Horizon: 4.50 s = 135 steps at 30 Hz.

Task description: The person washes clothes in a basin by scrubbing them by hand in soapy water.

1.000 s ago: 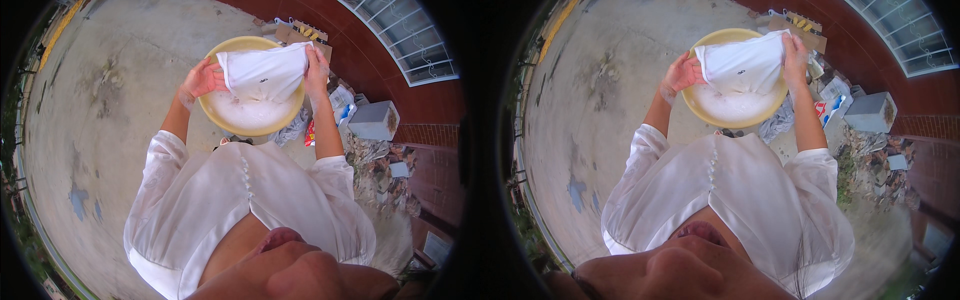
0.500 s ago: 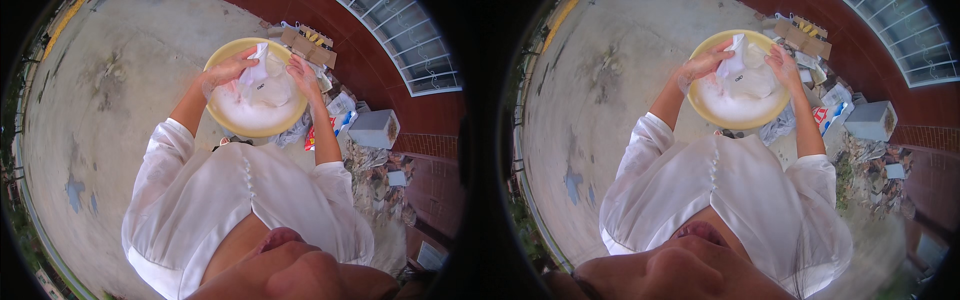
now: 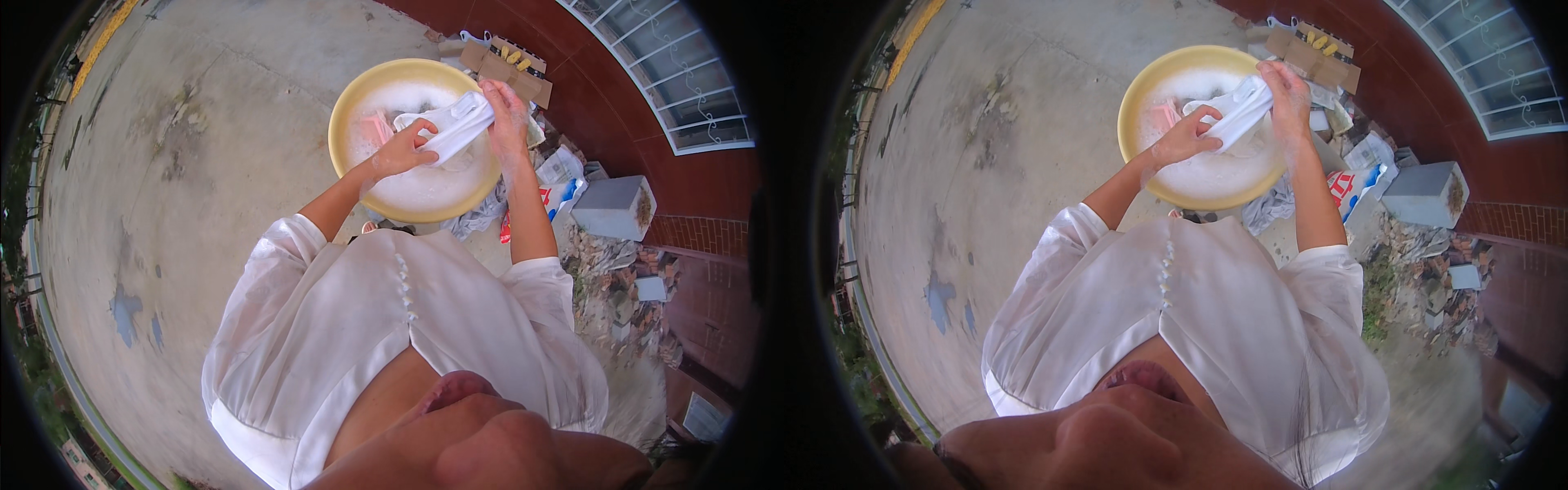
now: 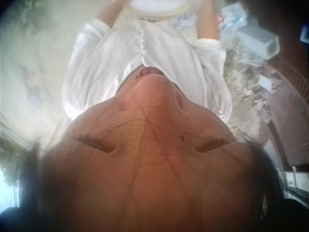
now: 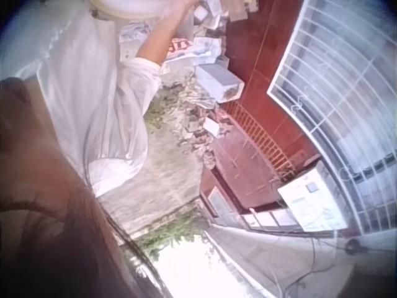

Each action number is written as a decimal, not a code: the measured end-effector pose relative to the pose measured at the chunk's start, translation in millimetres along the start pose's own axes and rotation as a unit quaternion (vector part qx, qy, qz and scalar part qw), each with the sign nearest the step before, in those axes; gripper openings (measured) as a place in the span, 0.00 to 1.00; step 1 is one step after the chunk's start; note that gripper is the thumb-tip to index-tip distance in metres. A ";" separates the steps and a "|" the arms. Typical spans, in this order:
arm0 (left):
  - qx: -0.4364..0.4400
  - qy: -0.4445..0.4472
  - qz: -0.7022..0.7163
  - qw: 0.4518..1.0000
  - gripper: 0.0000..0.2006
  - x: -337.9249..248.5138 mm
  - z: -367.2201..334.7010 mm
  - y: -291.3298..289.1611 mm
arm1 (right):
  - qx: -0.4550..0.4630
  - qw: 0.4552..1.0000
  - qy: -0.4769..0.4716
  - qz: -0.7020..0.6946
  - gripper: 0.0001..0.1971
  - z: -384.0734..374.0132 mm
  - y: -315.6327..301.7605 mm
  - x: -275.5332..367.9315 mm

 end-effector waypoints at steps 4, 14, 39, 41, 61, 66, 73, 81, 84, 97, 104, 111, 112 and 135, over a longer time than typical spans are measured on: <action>-0.125 0.122 -0.159 0.972 0.19 -47.8 41.1 -32.6 | 0.034 0.996 -0.019 -0.079 0.10 27.3 39.8 88.3; -0.308 0.013 -0.162 0.937 0.08 -120.1 248.8 0.7 | 0.075 0.987 -0.086 -0.116 0.11 276.0 95.3 224.6; -0.239 0.139 -0.476 0.835 0.11 -167.6 218.5 146.8 | 0.087 0.828 0.065 0.550 0.25 337.0 -176.0 61.8; -0.270 0.125 -0.425 0.855 0.12 -148.5 215.6 147.0 | 0.092 0.814 0.064 0.570 0.25 333.1 -186.3 49.6; 0.280 0.077 -0.217 0.932 0.13 -93.2 199.3 142.4 | -0.049 0.994 0.041 -0.090 0.09 195.1 -163.4 19.3; -0.001 0.278 -0.112 0.954 0.13 -138.8 235.3 112.5 | -0.022 0.995 0.049 -0.079 0.07 228.9 -157.3 -17.4; -0.086 0.204 -0.066 0.973 0.13 -151.7 288.4 85.6 | -0.010 0.898 0.061 0.436 0.15 326.5 -77.5 -26.5; 0.043 0.282 -0.646 0.708 0.09 -197.6 254.1 -4.7 | -0.059 0.763 -0.070 0.640 0.13 236.9 -48.5 30.5; -0.029 0.236 -0.713 0.659 0.08 -215.3 222.0 -69.0 | -0.149 0.774 -0.191 0.586 0.14 197.9 0.5 93.3; -0.046 0.018 -0.612 0.790 0.10 -93.4 162.8 -235.9 | 0.024 0.927 0.007 0.374 0.20 78.4 88.5 5.0; -0.166 0.189 -0.262 0.932 0.07 -70.3 134.5 -294.0 | 0.158 0.771 0.072 0.613 0.24 20.8 118.8 -82.3; -0.365 0.023 -0.219 0.905 0.19 98.4 -112.8 -432.7 | -0.012 0.926 0.003 0.376 0.24 -326.2 199.6 -168.8; -0.388 0.031 -0.256 0.885 0.18 130.8 -160.6 -474.0 | -0.031 0.879 -0.056 0.472 0.24 -393.4 230.1 -187.9; -0.401 0.047 0.389 0.828 0.22 288.9 -387.6 -934.0 | -0.054 0.945 -0.092 0.308 0.14 -799.0 600.8 -267.6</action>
Point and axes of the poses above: each hand's wrist, its own z-axis away from the middle knuckle, its own y-axis out of the palm, x = y × z, the point moved 8 cm from there along -z, towards the middle knuckle, and after that the axes turned 11 degrees about y, right-handed, at the moved point
